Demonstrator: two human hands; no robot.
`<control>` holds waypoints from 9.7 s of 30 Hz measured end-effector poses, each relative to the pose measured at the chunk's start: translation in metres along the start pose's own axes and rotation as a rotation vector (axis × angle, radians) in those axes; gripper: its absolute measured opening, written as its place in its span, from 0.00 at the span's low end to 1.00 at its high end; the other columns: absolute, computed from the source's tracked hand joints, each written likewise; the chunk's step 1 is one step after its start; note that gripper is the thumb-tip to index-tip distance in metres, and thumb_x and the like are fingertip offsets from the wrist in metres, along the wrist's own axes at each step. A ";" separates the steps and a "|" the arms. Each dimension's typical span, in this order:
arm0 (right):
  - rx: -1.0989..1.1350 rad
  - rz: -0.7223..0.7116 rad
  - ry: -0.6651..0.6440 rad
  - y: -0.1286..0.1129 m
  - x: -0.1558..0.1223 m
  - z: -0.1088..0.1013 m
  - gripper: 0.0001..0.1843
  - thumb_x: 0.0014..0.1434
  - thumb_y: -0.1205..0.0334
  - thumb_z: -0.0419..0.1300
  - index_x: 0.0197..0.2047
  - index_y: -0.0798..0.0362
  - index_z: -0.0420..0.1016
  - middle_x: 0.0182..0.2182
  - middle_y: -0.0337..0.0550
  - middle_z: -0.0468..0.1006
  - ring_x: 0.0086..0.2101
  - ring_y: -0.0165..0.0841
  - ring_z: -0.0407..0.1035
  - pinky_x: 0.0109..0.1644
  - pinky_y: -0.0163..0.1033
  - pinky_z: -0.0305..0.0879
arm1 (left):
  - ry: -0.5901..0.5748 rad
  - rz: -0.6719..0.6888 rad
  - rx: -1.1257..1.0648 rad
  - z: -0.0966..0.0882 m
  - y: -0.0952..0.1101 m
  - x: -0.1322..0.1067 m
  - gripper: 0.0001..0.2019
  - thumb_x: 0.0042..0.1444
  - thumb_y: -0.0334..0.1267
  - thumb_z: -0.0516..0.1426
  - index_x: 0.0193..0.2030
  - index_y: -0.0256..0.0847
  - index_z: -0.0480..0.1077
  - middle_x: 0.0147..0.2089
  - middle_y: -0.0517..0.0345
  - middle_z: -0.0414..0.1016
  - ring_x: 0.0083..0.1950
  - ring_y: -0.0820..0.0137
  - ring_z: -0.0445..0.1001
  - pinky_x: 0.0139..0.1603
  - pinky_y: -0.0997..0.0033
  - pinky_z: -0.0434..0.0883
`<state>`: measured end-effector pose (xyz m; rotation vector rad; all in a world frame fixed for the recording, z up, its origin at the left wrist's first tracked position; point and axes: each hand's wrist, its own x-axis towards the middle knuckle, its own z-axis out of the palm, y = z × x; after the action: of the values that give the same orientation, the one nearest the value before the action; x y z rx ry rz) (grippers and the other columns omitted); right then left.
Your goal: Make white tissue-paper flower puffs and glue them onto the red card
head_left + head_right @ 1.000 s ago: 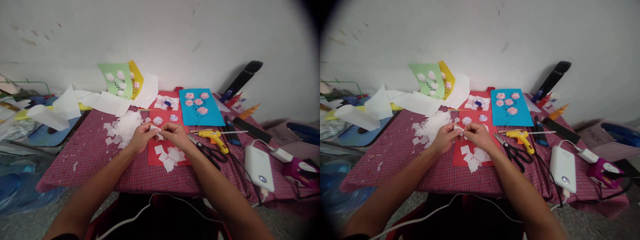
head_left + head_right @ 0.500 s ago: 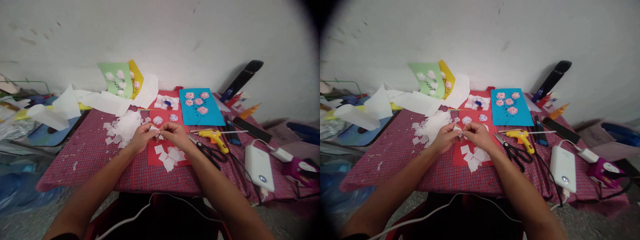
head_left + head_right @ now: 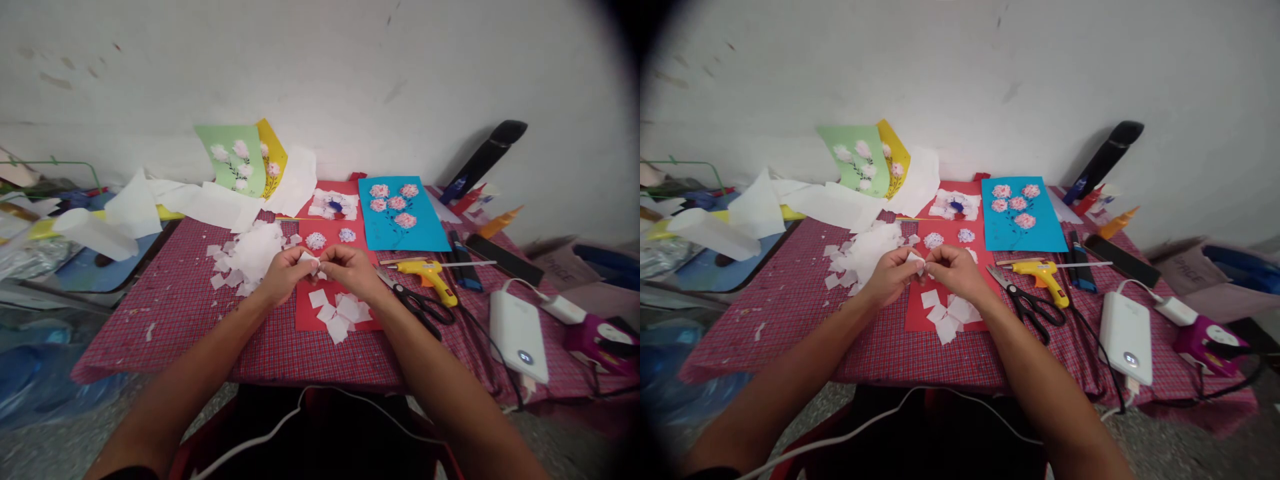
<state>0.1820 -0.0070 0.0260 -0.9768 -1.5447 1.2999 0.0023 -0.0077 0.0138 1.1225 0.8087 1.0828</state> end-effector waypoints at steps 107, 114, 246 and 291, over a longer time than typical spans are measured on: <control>-1.285 -0.054 -0.117 0.000 0.002 -0.027 0.08 0.60 0.59 0.60 0.31 0.51 0.77 0.33 0.45 0.82 0.31 0.34 0.68 0.30 0.40 0.44 | 0.265 0.374 0.568 -0.011 -0.017 0.010 0.05 0.62 0.38 0.59 0.39 0.41 0.74 0.34 0.59 0.76 0.34 0.72 0.73 0.38 0.71 0.72; -1.226 -0.030 -0.056 -0.004 0.003 -0.033 0.07 0.57 0.60 0.59 0.28 0.51 0.73 0.28 0.43 0.79 0.28 0.33 0.64 0.30 0.40 0.44 | -0.050 0.761 1.123 -0.015 -0.022 0.012 0.07 0.63 0.31 0.56 0.42 0.40 0.76 0.41 0.52 0.78 0.43 0.66 0.76 0.47 0.64 0.73; 0.028 -0.083 0.259 0.018 -0.016 -0.002 0.16 0.59 0.52 0.66 0.47 0.50 0.70 0.28 0.33 0.71 0.24 0.28 0.64 0.28 0.35 0.61 | -0.102 0.000 0.068 0.000 -0.010 -0.001 0.08 0.57 0.38 0.64 0.32 0.36 0.73 0.29 0.57 0.78 0.29 0.73 0.76 0.34 0.71 0.73; -0.551 -0.493 0.166 0.009 -0.022 0.001 0.10 0.65 0.63 0.57 0.34 0.48 0.78 0.31 0.45 0.82 0.32 0.35 0.74 0.39 0.43 0.69 | -0.073 0.185 0.292 0.000 -0.001 -0.002 0.05 0.57 0.37 0.63 0.34 0.37 0.75 0.31 0.58 0.77 0.32 0.73 0.74 0.37 0.72 0.72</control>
<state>0.1886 -0.0271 0.0138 -0.9155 -1.8978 0.4443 0.0023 -0.0097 0.0130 1.4981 0.8352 1.0913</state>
